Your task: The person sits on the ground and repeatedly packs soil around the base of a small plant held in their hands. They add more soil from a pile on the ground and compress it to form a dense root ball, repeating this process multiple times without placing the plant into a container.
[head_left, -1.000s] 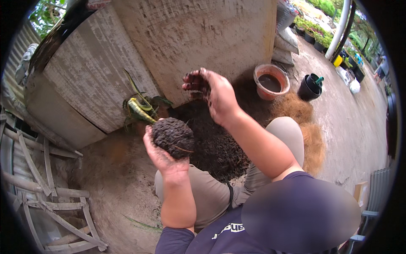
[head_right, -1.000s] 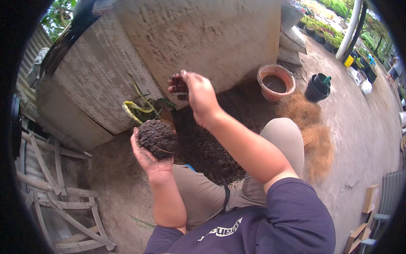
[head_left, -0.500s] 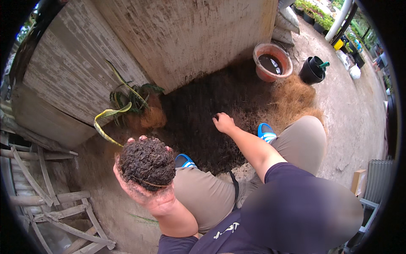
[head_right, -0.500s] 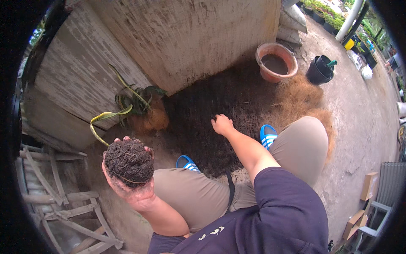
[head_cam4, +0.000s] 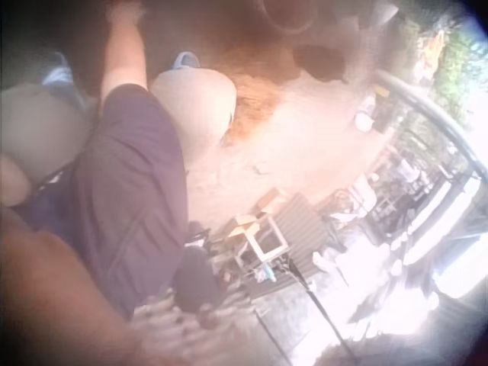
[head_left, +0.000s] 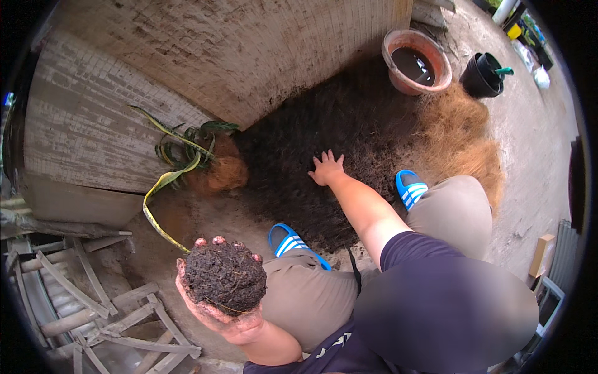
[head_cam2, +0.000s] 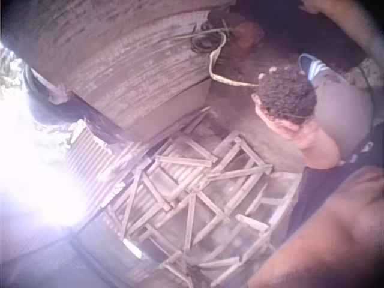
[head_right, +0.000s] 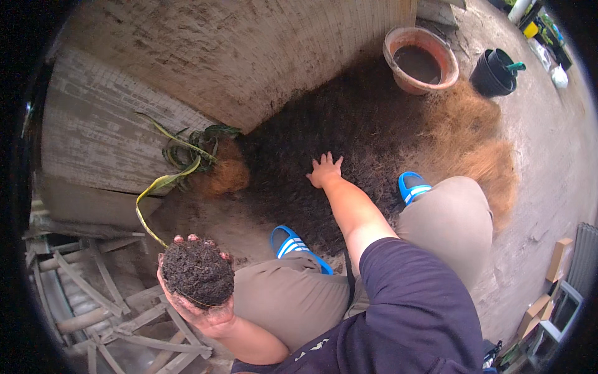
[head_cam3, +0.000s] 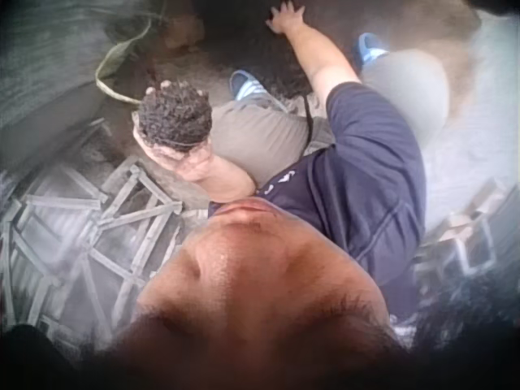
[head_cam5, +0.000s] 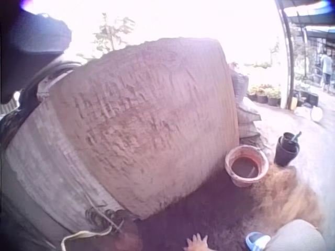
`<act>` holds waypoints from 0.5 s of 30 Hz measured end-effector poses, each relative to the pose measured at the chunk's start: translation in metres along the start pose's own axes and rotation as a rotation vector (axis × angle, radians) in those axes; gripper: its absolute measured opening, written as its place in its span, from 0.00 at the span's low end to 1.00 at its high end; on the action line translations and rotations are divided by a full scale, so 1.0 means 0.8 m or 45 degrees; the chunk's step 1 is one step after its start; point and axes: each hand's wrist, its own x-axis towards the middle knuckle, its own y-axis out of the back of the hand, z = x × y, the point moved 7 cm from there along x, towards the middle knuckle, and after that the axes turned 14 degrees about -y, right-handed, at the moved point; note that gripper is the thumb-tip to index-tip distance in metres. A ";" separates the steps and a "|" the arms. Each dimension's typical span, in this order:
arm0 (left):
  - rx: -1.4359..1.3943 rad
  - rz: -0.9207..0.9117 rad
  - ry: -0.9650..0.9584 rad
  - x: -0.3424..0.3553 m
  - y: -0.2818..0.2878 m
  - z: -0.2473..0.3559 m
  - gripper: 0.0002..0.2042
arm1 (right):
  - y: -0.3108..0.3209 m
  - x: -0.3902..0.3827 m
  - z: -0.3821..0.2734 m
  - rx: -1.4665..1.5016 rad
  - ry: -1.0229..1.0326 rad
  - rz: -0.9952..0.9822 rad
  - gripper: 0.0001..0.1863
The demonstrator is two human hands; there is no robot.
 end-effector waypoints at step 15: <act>0.087 -0.036 -0.038 0.002 -0.011 -0.003 0.19 | -0.026 -0.019 -0.023 -0.257 0.041 0.115 0.23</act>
